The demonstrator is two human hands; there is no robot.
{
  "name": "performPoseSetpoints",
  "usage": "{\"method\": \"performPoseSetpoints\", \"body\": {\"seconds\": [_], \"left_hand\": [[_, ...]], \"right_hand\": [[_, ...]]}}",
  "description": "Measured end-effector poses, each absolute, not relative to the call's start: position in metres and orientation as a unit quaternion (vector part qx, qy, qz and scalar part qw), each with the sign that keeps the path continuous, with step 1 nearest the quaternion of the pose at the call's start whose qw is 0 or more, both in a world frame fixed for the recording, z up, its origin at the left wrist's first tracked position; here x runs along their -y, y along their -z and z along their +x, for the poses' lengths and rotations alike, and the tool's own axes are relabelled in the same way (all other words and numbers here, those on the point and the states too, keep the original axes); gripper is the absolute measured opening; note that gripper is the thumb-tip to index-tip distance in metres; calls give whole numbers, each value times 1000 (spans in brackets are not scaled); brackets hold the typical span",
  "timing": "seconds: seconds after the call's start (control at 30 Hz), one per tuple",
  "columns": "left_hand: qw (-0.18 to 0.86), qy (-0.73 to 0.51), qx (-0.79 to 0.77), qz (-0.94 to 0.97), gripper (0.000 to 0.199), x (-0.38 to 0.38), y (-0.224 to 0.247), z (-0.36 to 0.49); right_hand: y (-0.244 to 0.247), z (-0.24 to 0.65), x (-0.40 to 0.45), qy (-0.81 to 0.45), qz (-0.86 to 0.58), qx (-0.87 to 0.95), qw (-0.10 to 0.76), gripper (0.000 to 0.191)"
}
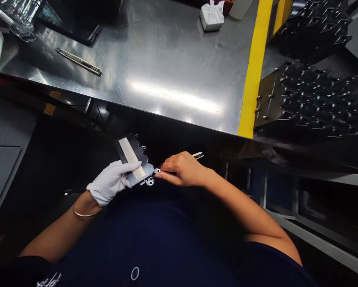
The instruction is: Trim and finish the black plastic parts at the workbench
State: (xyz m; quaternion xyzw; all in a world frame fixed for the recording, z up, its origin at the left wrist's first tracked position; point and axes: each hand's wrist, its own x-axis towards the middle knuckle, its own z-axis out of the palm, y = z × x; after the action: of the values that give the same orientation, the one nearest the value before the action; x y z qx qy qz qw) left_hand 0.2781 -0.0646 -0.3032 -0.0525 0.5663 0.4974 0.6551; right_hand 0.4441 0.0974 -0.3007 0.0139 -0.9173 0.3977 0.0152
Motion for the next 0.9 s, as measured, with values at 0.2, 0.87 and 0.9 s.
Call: {"method": "performPoseSetpoints", "body": {"seconds": [0.2,0.87,0.9], "left_hand": [[667,-514,-535,-67,24,63,299,279],[407,-434,-770,231,32,54,293,266],[415,-433,-765,234,33,54,294,265]], "right_hand": [[303,451,-101,-473,36,880,15,30],[314,425,-69,-581,-259,750,181,49],[313,428,-70,-579,-263,752,174,44]]}}
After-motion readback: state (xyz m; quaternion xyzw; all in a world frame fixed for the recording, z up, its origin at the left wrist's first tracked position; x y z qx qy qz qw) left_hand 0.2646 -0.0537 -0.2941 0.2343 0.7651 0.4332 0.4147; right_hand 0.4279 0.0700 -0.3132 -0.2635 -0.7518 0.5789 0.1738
